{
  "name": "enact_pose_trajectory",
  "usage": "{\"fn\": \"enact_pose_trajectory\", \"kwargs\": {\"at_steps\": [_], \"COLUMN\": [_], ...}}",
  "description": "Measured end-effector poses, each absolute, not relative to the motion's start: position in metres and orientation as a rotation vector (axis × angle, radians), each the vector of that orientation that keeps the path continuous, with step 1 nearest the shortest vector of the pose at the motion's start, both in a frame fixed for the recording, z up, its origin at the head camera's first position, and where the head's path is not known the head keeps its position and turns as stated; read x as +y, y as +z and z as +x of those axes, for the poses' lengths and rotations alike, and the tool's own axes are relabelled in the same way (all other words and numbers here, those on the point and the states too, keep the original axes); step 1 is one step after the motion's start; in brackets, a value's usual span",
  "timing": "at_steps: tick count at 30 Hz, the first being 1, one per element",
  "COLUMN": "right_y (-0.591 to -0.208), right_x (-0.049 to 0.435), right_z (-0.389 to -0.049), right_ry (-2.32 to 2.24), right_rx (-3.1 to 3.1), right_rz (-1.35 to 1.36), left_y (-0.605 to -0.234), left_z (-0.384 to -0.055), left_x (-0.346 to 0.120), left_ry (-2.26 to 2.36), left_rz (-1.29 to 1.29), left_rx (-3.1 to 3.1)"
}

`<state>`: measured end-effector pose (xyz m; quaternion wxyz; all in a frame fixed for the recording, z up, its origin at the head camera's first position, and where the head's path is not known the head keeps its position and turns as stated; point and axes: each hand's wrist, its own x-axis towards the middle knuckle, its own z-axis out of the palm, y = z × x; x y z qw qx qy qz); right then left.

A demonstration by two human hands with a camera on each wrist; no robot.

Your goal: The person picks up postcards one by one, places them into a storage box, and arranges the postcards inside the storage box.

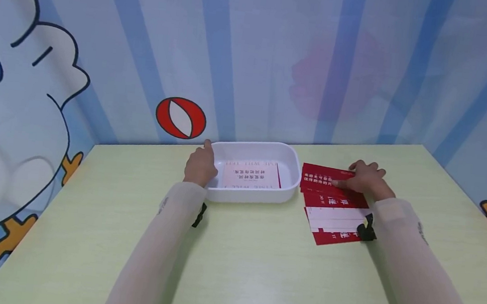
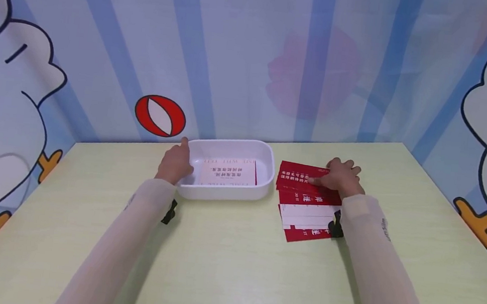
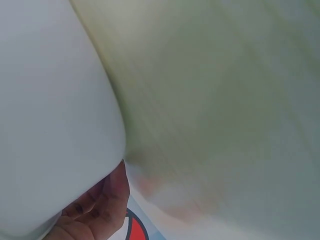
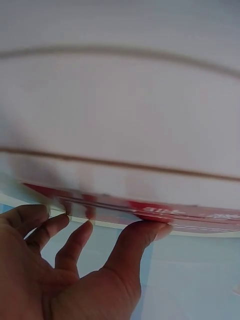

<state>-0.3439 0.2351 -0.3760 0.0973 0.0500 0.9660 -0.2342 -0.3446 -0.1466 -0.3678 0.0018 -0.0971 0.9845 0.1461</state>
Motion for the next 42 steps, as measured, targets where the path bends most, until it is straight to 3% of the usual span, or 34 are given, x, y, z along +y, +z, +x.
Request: {"fn": "enact_pose_trajectory", "kwargs": {"at_steps": [28, 42], "right_y": [-0.377, -0.38], "right_x": [0.243, 0.247], "right_z": [-0.344, -0.35], "right_ry": [-0.963, -1.319], "right_rx": [2.791, 2.648], "right_rz": [0.097, 0.184], "left_y": [-0.365, -0.366], "left_z": [-0.342, -0.345], "left_x": [-0.147, -0.146], "left_ry": [0.462, 0.439], "left_rz": [-0.301, -0.32], "left_rx": [3.079, 3.076]}}
